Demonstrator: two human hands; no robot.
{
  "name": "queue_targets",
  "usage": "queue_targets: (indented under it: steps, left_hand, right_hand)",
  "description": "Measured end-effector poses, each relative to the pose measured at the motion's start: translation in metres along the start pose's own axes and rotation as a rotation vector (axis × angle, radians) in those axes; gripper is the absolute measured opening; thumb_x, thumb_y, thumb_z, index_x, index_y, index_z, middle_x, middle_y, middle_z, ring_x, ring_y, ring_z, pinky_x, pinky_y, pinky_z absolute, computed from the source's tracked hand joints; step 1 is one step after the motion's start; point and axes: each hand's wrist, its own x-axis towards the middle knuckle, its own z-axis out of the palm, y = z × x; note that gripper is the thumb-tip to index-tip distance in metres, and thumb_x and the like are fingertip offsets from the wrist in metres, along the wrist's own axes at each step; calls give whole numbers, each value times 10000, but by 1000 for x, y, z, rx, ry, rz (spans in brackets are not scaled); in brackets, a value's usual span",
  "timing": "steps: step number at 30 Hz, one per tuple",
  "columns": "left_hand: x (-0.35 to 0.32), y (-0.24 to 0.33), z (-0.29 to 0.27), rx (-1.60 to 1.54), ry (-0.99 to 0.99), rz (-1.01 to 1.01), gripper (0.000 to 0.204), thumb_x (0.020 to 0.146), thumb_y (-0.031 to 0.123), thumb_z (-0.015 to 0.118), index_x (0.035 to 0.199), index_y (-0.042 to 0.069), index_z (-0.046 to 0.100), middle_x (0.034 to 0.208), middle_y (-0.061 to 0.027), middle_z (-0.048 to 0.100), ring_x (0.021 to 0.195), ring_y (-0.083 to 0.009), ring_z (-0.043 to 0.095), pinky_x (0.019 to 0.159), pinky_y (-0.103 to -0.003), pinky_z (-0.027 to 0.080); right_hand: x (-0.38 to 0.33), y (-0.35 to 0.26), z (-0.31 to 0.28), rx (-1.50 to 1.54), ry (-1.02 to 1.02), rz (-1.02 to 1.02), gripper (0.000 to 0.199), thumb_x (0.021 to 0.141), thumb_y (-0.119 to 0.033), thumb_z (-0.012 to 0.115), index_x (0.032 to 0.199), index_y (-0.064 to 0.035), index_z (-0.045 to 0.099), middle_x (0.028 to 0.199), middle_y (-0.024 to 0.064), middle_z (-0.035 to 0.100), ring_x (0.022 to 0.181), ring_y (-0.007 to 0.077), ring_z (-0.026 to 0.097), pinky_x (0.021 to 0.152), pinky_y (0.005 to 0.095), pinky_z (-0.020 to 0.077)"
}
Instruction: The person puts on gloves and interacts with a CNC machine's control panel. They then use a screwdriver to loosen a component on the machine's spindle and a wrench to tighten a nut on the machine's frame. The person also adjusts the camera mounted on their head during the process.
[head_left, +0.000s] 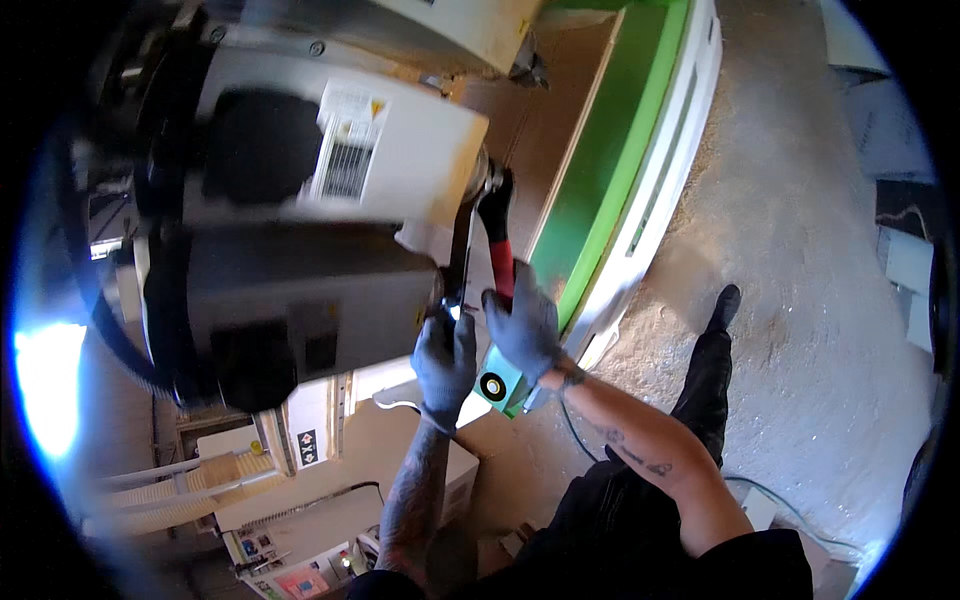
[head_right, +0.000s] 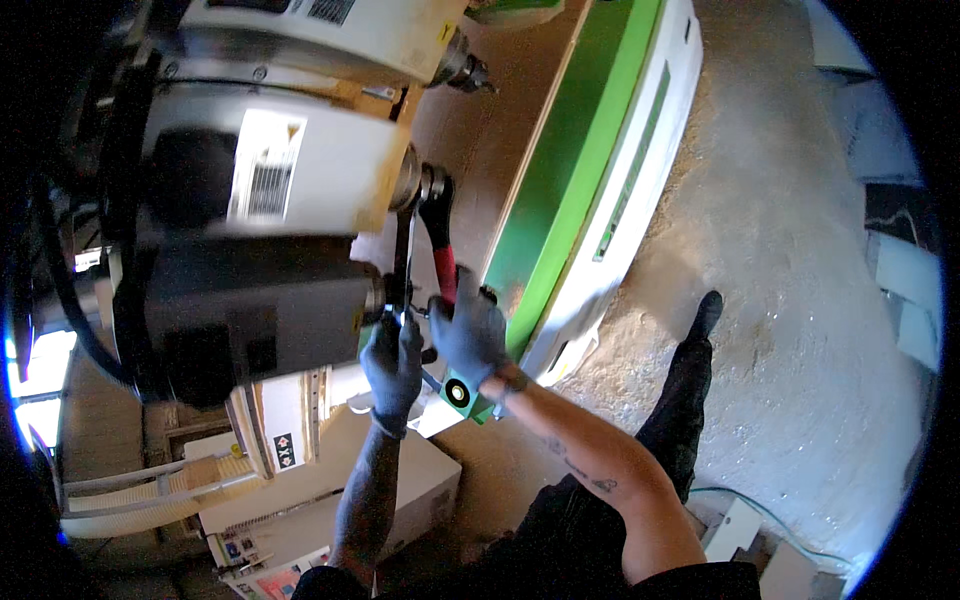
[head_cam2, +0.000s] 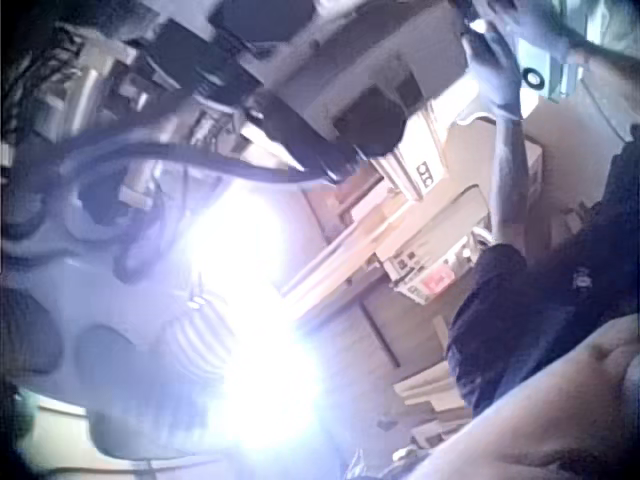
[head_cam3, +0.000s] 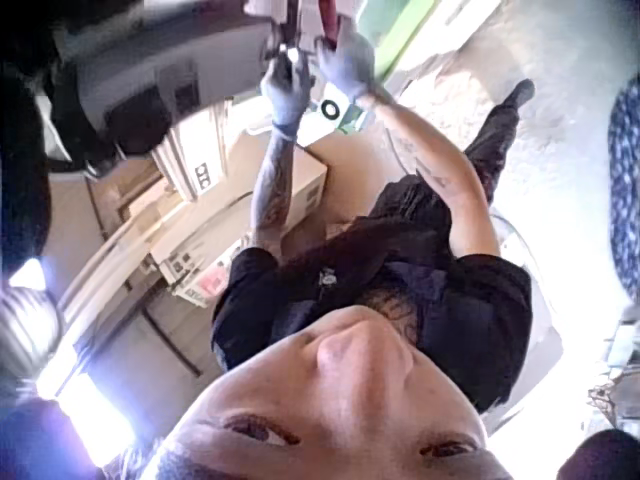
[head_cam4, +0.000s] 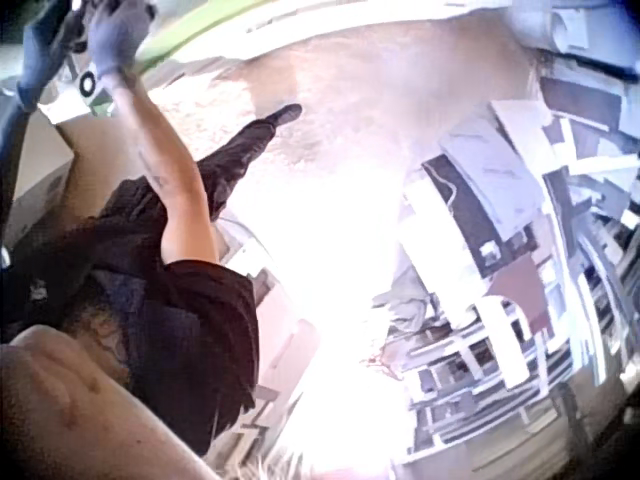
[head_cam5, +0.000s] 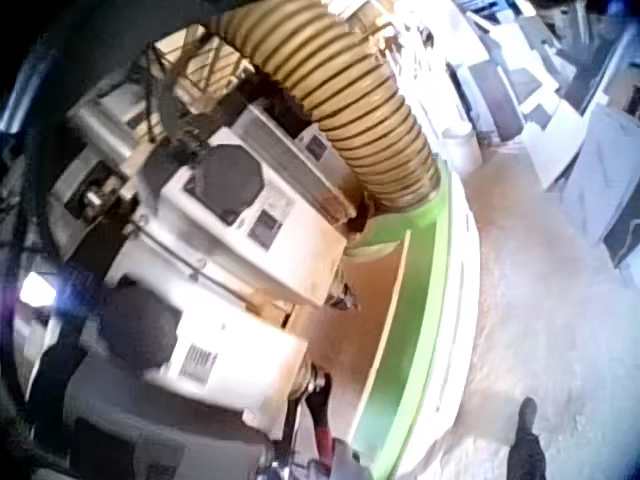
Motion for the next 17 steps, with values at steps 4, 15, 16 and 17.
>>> queue_targets:
  steps: [4,15,16,17]
  left_hand:
    - [9,12,4,-16,34,-15,259,981,259,675,917,10,644,800,-191,657,680,-326,622,647,-402,511]
    - [20,19,6,36,10,-23,243,989,233,682,920,0,668,733,-140,649,635,-208,597,606,-353,488]
    - [17,7,7,41,21,-27,247,984,240,691,928,0,673,732,-136,649,637,-201,599,608,-353,490]
    - [19,15,8,8,41,-48,265,972,262,715,915,7,675,759,-134,673,663,-195,620,634,-336,506]
  right_hand:
    - [0,-28,-17,290,-100,93,481,947,-192,685,1303,20,441,1025,293,643,896,497,676,722,482,548]
    - [9,-4,3,326,0,310,382,947,-195,668,1226,-10,483,874,198,644,708,394,669,597,444,527]
    - [11,9,-3,317,-40,443,400,943,-210,684,1233,-21,485,885,196,660,730,389,692,599,434,540]
    - [16,20,-19,503,-134,499,402,925,-210,710,1239,-91,488,1002,211,719,788,354,742,528,405,550]
